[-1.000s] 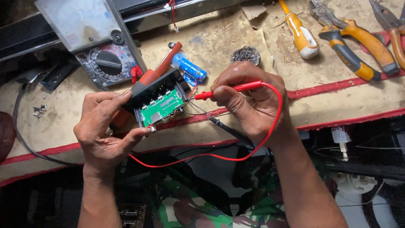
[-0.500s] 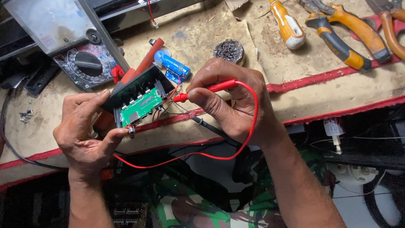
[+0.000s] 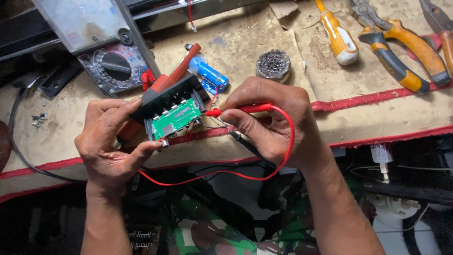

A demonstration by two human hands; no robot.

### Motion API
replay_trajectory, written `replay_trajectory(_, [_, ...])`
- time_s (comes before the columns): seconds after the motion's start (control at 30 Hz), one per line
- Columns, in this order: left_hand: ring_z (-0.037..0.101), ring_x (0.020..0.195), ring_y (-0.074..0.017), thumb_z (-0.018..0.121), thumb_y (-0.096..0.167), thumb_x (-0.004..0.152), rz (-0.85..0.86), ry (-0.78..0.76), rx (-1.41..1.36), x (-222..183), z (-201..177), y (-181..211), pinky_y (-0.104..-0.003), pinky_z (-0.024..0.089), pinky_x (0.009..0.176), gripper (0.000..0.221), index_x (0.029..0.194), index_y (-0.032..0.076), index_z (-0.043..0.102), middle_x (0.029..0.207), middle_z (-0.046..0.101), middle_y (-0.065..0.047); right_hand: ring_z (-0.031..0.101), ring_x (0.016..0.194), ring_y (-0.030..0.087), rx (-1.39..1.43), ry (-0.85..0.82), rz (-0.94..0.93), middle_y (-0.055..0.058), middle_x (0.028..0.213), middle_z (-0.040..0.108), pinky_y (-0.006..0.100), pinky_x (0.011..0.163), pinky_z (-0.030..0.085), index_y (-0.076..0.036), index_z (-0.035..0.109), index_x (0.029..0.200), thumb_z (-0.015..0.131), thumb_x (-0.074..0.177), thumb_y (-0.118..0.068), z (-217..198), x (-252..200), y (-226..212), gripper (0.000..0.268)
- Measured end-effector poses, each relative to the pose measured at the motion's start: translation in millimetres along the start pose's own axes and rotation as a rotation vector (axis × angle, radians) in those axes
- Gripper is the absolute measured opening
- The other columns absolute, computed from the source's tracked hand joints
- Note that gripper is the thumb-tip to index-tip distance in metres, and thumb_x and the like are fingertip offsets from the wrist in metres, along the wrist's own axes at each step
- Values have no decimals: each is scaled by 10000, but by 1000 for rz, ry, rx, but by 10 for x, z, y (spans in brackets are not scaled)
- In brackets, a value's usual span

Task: Diagnosing and repairing a circuit board using a multimeter and soldering iron on a workbench.

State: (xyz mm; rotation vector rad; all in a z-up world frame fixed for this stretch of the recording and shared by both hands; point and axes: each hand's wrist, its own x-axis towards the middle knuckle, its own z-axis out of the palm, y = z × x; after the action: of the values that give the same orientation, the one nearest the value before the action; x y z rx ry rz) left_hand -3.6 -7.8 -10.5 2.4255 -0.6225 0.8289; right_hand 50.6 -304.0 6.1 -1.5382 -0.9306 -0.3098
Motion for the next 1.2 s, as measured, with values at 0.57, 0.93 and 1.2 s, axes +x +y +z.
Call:
replay_trajectory(0.57, [597,1048,-334,784,377,858,57,26,-77,61,-28,-18,-418,505,954,634,1282,-73,648,1099,718,-192,690,763,273,-22,43,-6,191,862,698,326,725,560,74,632,947,635,964,-17,83,-27,78,93])
replay_trajectory(0.93, [589,1083,-349,739,406,853,25,-6,-60,33,-16,-12,-425,507,974,663,1286,-88,648,1143,695,-213,684,749,240,4,26,12,162,856,688,300,699,547,50,646,941,643,976,-57,44,-5,11,113])
replay_trajectory(1.2, [591,1104,-349,720,418,841,-11,-1,-47,17,6,3,-426,512,997,683,1278,-103,658,1163,692,-229,708,812,240,21,5,26,164,906,698,300,744,582,51,654,992,670,970,-69,8,-7,22,122])
